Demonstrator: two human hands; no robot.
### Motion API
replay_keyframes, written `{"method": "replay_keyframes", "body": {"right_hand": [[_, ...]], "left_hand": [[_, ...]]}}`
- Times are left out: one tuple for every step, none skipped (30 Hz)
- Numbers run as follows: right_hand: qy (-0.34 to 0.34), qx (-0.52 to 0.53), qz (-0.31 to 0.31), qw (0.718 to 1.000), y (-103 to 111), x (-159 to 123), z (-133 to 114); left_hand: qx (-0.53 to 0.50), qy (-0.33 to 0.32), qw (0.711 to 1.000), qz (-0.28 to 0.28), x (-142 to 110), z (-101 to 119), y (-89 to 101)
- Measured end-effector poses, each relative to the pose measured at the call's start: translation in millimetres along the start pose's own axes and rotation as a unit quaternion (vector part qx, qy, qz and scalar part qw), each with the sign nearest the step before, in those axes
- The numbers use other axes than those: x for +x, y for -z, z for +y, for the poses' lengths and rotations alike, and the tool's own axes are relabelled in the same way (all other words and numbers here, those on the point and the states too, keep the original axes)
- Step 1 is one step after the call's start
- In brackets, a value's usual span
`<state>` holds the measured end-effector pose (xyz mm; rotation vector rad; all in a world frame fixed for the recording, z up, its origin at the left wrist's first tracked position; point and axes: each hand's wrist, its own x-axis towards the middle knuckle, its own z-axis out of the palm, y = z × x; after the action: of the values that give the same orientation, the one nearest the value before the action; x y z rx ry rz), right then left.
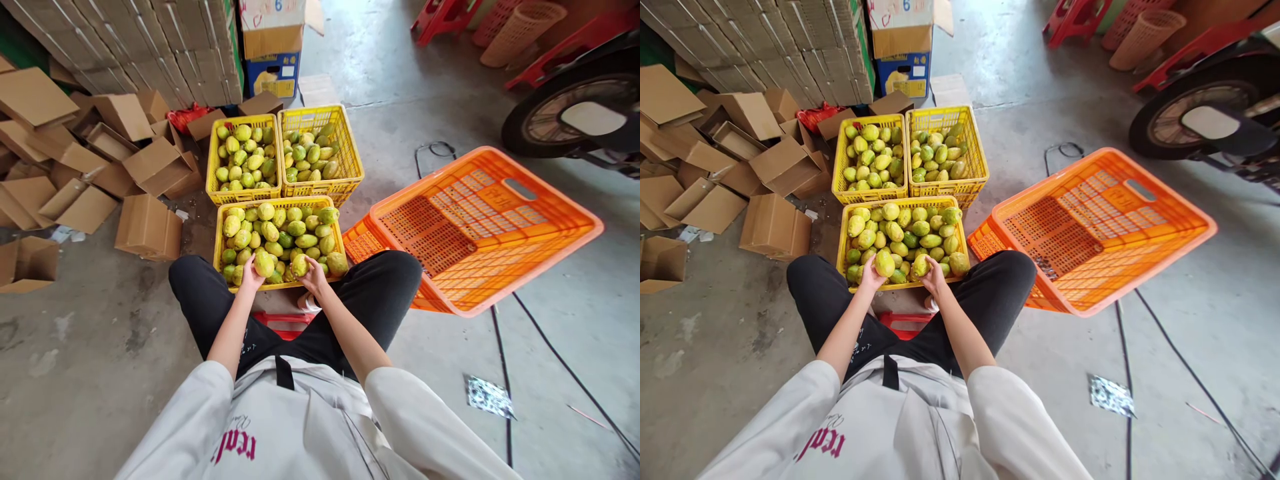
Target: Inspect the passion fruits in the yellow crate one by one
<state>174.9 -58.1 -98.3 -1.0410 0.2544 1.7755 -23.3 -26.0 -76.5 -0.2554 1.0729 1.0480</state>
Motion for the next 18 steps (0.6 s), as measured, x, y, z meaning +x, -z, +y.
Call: {"method": "replay_keyframes", "body": {"right_hand": [[-0.001, 0.0, -0.005, 1.0, -0.4, -1.0, -0.5], [-0.002, 0.0, -0.01, 1.0, -1.0, -2.1, -1.0], [-0.004, -0.001, -0.013, 1.0, -1.9, -3.0, -1.4], [-0.009, -0.001, -0.015, 1.0, -2.7, -3.9, -1.8], [-0.016, 0.0, -0.015, 1.0, -3.5, -4.7, -2.1], [-0.023, 0.003, -0.016, 1.0, -4.1, -5.3, -2.3], [-0.03, 0.008, -0.019, 0.999, -4.6, -6.0, -2.3], [-0.034, 0.012, -0.024, 0.999, -4.7, -6.6, -2.0], [-0.035, 0.015, -0.029, 0.999, -4.7, -7.1, -1.6], [-0.035, 0.015, -0.032, 0.999, -4.6, -7.6, -1.0], [-0.034, 0.011, -0.031, 0.999, -4.4, -8.0, -0.4], [-0.03, 0.003, -0.026, 0.999, -4.3, -8.2, 0.3], [-0.025, -0.008, -0.018, 1.0, -4.2, -8.3, 1.0], [-0.017, -0.02, -0.009, 1.0, -4.3, -8.1, 1.6], [-0.01, -0.032, 0.0, 0.999, -4.6, -7.7, 2.1], [-0.003, -0.042, 0.009, 0.999, -4.9, -7.2, 2.5], [0.003, -0.051, 0.018, 0.999, -5.4, -6.6, 2.9], [0.007, -0.057, 0.026, 0.998, -5.8, -5.8, 3.2]], "left_hand": [[0.016, 0.001, 1.0, -0.003, -1.6, -1.0, -1.9], [0.032, 0.002, 0.999, -0.005, -3.4, -2.5, -3.5], [0.044, 0.006, 0.999, -0.01, -5.2, -4.3, -4.8], [0.054, 0.011, 0.998, -0.011, -7.1, -6.3, -5.6], [0.062, 0.018, 0.998, -0.009, -8.7, -8.3, -5.9], [0.069, 0.028, 0.997, -0.006, -10.1, -10.3, -5.9], [0.075, 0.04, 0.996, -0.004, -11.3, -12.1, -5.7], [0.08, 0.053, 0.995, -0.007, -12.2, -13.6, -5.5], [0.085, 0.065, 0.994, -0.013, -12.8, -14.7, -5.3], [0.089, 0.074, 0.993, -0.018, -13.1, -15.5, -5.3], [0.093, 0.081, 0.992, -0.02, -13.1, -16.0, -5.5], [0.097, 0.084, 0.991, -0.021, -12.9, -16.2, -5.7], [0.1, 0.084, 0.991, -0.021, -12.5, -16.1, -5.9], [0.1, 0.081, 0.992, -0.021, -11.8, -15.8, -6.0], [0.097, 0.075, 0.992, -0.018, -10.9, -15.2, -5.7], [0.094, 0.066, 0.993, -0.012, -9.8, -14.4, -4.9], [0.09, 0.054, 0.994, 0.001, -8.4, -13.6, -3.7], [0.086, 0.042, 0.995, 0.019, -6.9, -12.6, -2.1]]}}
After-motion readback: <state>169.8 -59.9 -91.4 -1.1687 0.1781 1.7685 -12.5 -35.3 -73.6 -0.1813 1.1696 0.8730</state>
